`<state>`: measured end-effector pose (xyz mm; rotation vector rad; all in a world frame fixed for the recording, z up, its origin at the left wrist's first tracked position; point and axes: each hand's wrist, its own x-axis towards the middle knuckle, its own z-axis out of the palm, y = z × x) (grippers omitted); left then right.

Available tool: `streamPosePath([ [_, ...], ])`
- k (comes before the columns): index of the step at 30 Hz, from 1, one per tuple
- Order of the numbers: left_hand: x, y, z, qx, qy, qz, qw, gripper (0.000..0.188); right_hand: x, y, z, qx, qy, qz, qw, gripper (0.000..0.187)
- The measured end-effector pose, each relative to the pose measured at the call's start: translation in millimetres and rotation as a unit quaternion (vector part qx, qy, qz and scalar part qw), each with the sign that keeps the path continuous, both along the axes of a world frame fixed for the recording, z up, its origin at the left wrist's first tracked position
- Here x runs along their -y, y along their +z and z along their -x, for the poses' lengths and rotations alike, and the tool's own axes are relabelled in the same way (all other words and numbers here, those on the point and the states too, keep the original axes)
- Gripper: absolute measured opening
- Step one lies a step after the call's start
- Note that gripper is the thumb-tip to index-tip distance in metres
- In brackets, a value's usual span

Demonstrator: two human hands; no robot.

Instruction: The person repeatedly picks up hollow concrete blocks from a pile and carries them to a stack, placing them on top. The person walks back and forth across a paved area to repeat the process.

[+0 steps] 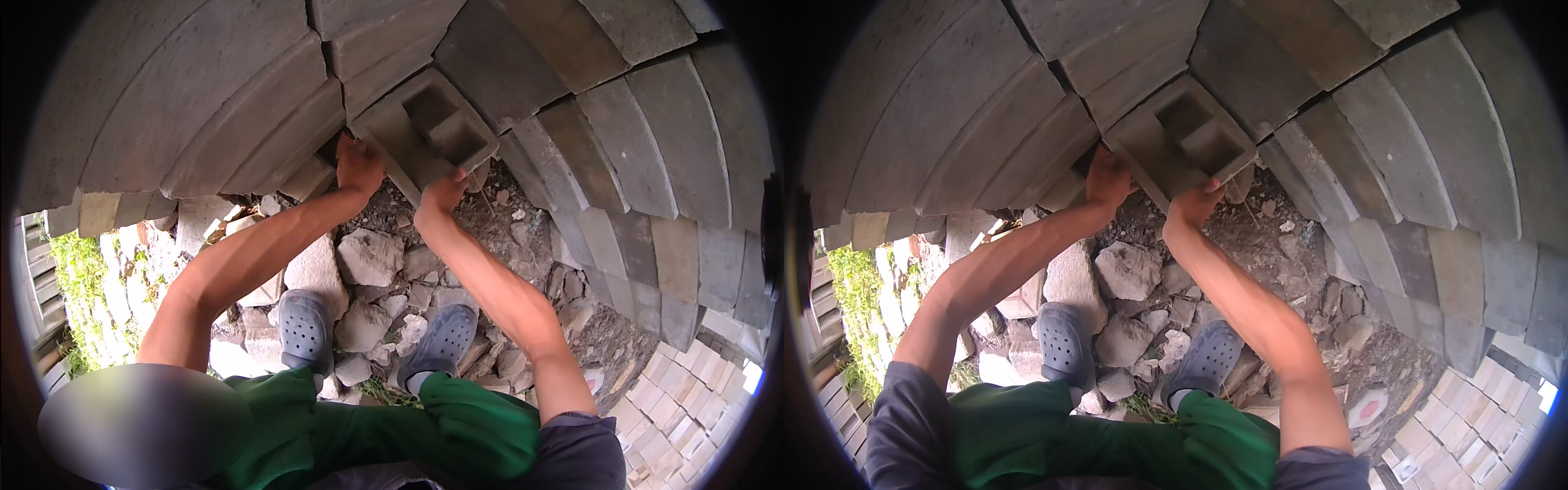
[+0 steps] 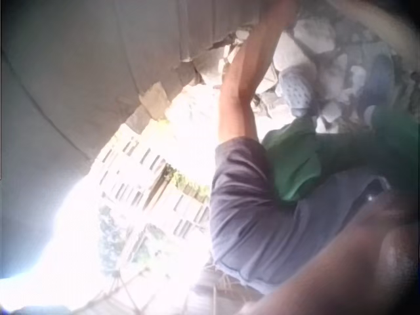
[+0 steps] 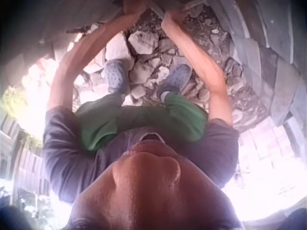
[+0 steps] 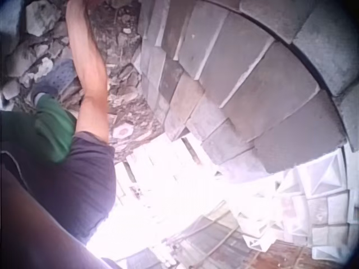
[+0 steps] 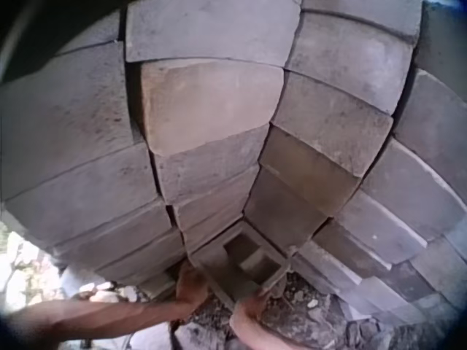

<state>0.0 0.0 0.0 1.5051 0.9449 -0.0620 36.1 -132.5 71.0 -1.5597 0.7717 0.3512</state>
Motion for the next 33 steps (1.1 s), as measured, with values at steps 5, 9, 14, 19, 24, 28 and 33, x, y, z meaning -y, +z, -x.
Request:
streamPosePath([
  [5,-25.0,-28.1,0.3,0.116,-0.228,-0.407,0.877,0.029,-4.4,-30.3,-17.6,0.047,-0.009,-0.014,0.999,0.06],
  [9,-22.8,-33.2,19.6,0.147,-0.183,-0.284,0.93,0.058,18.1,-17.1,-1.0,0.032,0.119,-0.053,0.991,0.063],
  [14,50.5,39.5,31.6,0.041,-0.198,-0.275,0.94,0.085,49.7,-12.8,9.4,0.118,0.208,-0.011,0.971,0.072],
  [19,72.8,82.1,52.5,0.034,-0.321,-0.295,0.899,0.088,33.7,6.4,42.3,0.139,0.24,0.018,0.961,0.081],
  [24,56.0,78.0,50.4,0.009,-0.401,-0.298,0.866,0.079,42.2,1.5,31.8,0.124,0.286,-0.03,0.95,0.085],
  [28,48.1,95.3,25.8,-0.061,-0.455,-0.307,0.834,0.077,63.2,3.6,24.2,0.131,0.405,0.047,0.904,0.085],
  [33,60.4,106.0,28.4,-0.123,-0.273,-0.237,0.924,0.067,59.6,29.9,40.6,-0.017,0.368,0.027,0.929,0.07],
])
